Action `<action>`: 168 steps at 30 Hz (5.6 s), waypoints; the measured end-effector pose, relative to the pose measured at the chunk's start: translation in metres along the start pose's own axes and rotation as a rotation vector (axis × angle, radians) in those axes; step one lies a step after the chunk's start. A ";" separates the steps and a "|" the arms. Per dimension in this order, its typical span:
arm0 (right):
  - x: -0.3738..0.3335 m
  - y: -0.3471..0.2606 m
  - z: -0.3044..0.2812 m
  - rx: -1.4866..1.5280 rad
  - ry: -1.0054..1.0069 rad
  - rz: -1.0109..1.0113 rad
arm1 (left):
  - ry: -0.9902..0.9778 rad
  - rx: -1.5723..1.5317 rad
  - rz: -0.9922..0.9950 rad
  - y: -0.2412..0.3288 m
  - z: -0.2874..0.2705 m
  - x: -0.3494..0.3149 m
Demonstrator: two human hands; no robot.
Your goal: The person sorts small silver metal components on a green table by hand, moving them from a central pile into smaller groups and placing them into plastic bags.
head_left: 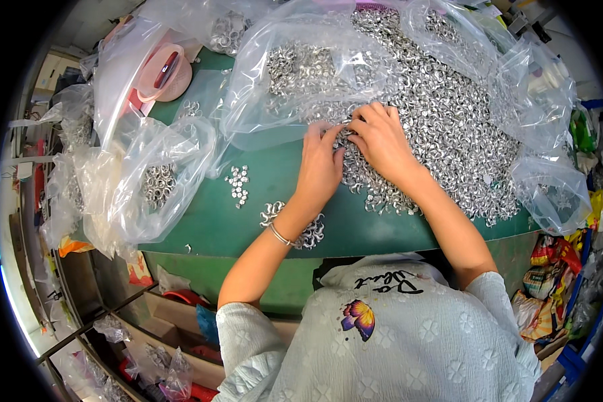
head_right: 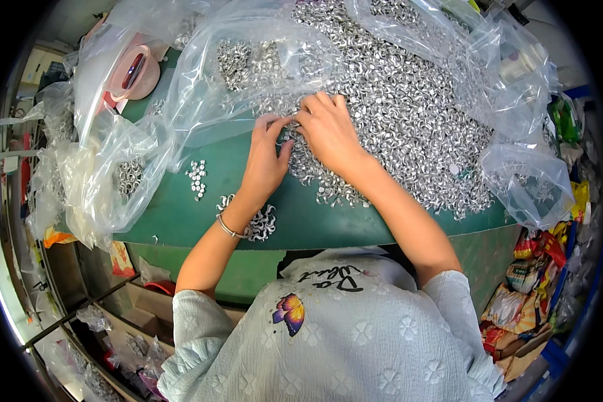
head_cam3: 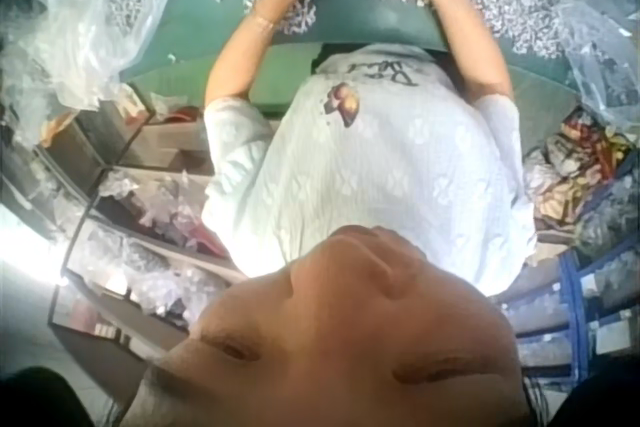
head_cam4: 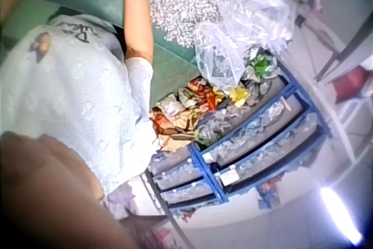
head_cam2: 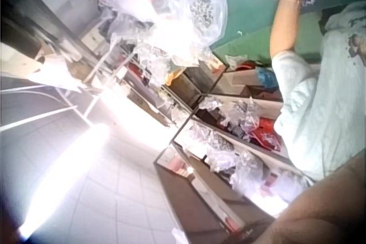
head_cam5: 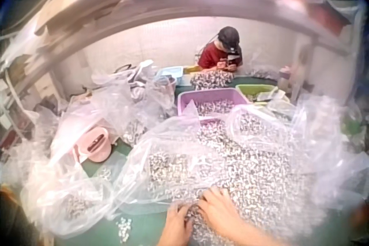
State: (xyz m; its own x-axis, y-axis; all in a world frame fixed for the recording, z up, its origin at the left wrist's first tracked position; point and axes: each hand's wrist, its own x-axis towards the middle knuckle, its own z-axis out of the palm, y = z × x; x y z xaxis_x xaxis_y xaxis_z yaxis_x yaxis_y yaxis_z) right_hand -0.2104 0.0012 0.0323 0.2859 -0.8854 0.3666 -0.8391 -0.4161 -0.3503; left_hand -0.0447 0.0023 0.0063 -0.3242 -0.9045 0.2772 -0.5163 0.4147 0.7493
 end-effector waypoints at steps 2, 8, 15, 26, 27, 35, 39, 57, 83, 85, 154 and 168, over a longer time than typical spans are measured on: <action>0.001 0.003 -0.007 0.051 -0.046 -0.023 | 0.010 -0.002 0.021 -0.003 -0.003 -0.001; -0.014 0.013 -0.036 0.246 0.074 0.168 | -0.033 -0.243 -0.120 0.009 -0.019 0.002; -0.013 -0.006 -0.043 0.485 -0.133 0.319 | -0.196 -0.718 -0.480 0.031 -0.017 0.005; -0.025 -0.023 -0.020 0.297 -0.132 -0.046 | 0.617 -0.303 -0.500 -0.025 -0.136 -0.070; -0.026 -0.025 -0.019 0.257 -0.148 -0.098 | 0.715 -0.253 -0.472 -0.035 -0.154 -0.068; -0.043 -0.016 -0.003 -0.007 -0.261 -0.243 | 0.812 -0.051 -0.363 -0.016 -0.142 -0.069; -0.053 -0.004 -0.013 -0.017 -0.159 -0.193 | 0.284 0.083 -0.185 0.005 -0.105 -0.079; -0.075 -0.013 -0.046 0.086 0.054 0.062 | -0.121 -0.027 0.056 -0.008 -0.009 -0.018; -0.048 -0.006 -0.020 -0.057 -0.124 -0.046 | -0.180 -0.726 -0.561 -0.019 -0.050 -0.012; -0.045 -0.009 -0.022 -0.023 -0.048 -0.016 | -0.194 -0.698 -0.540 -0.023 -0.047 -0.012; -0.033 -0.034 -0.005 0.300 0.087 -0.031 | -0.134 -0.293 -0.140 0.040 -0.098 -0.021; -0.034 -0.064 0.028 0.271 -0.016 -0.185 | 0.028 0.180 -0.127 -0.014 -0.087 -0.059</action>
State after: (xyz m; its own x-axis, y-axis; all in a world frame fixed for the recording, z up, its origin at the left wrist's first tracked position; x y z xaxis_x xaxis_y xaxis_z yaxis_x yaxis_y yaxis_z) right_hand -0.1534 0.0525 0.0177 0.4308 -0.7919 0.4327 -0.6191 -0.6082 -0.4967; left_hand 0.0508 0.0411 0.0318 -0.2264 -0.9520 0.2059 -0.6859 0.3059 0.6603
